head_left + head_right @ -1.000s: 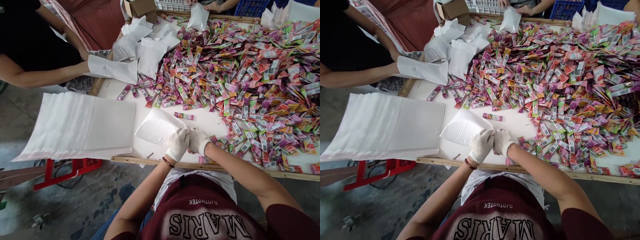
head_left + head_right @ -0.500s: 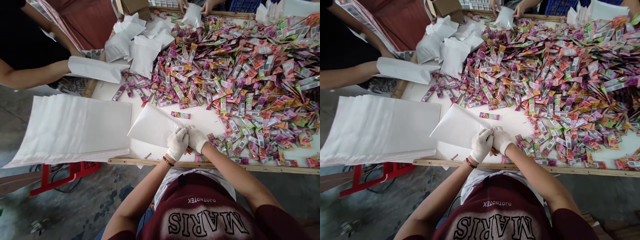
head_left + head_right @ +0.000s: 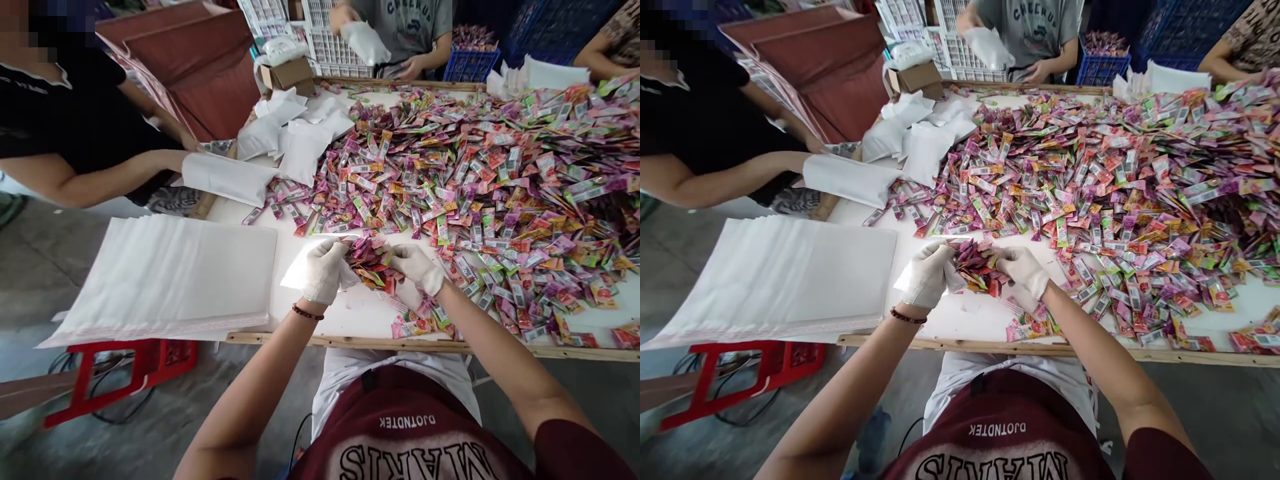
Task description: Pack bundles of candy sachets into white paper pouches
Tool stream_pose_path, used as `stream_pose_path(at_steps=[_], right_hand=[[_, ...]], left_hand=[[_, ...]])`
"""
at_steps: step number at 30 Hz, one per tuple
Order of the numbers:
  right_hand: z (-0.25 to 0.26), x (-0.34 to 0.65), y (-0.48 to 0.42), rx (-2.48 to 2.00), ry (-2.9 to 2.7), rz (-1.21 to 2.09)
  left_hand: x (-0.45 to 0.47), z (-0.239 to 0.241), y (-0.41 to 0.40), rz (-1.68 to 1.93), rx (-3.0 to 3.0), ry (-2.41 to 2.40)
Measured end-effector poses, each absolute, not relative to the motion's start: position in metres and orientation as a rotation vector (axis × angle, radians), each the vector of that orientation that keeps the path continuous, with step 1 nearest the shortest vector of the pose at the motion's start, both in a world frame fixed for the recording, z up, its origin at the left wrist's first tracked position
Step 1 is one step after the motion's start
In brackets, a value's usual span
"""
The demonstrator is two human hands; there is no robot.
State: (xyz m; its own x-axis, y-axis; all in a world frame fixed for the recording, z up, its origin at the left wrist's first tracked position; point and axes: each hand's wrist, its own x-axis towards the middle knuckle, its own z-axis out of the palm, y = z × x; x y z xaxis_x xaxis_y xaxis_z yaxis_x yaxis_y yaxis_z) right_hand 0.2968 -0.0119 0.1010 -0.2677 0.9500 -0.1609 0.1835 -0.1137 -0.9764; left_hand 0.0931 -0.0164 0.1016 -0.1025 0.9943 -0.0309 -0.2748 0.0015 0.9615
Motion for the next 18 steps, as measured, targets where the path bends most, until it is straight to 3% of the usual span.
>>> stream_pose_path(at_steps=[9,18], right_hand=[[0.189,0.288,0.010,-1.147,-1.561,1.428],[0.219,0.279,0.012,-1.209,-1.634,1.328]], left_hand=[[0.047,0.177,-0.024,1.110,1.883,1.398],[0.043,0.199,-0.007,0.906,1.877,1.359]])
